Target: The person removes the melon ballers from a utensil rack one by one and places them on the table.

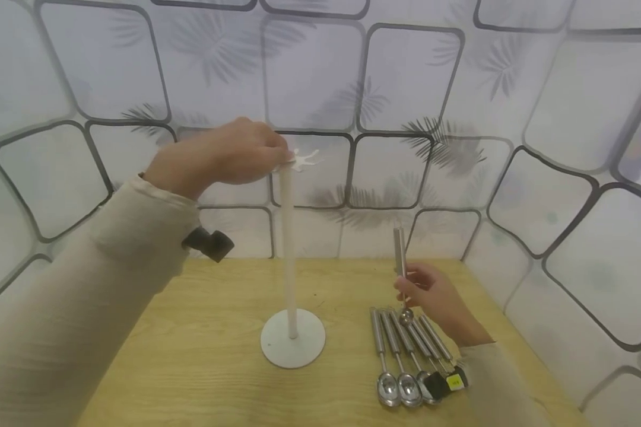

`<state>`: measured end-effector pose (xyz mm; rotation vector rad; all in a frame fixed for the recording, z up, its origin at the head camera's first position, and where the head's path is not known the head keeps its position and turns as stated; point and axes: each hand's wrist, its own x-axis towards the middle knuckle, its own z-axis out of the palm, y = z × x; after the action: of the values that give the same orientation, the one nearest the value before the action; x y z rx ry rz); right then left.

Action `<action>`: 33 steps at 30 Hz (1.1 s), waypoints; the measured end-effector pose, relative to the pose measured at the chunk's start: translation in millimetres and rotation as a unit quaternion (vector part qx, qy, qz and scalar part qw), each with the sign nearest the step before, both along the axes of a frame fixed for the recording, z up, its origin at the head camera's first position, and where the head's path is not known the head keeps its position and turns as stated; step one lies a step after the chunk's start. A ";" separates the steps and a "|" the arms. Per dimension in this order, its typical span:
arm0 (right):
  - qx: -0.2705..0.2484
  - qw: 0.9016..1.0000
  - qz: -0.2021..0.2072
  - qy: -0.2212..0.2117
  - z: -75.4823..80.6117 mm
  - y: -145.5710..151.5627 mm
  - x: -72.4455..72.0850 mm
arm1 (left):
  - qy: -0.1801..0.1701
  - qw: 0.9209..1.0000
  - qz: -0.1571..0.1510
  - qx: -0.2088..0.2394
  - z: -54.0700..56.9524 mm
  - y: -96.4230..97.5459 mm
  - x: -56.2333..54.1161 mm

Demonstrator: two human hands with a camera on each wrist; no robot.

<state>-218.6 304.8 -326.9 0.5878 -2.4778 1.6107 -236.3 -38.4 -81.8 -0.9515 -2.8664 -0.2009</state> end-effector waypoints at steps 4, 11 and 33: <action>0.018 0.998 -0.043 -0.034 -19.6 25.4 -0.1 | 0.002 1.000 -0.001 0.003 -1.6 1.6 0.4; 0.039 0.987 -0.093 -0.124 -50.3 61.6 -4.3 | 0.010 1.000 0.000 -0.002 -1.8 1.3 -0.9; 0.130 0.946 -0.146 -0.259 -114.5 130.7 -5.5 | 0.019 1.000 -0.011 0.007 -3.7 0.1 -2.3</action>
<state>-224.1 435.5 -441.5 -0.2193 -2.9893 1.4751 -238.5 -38.3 -85.5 -0.9743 -2.8169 -0.2020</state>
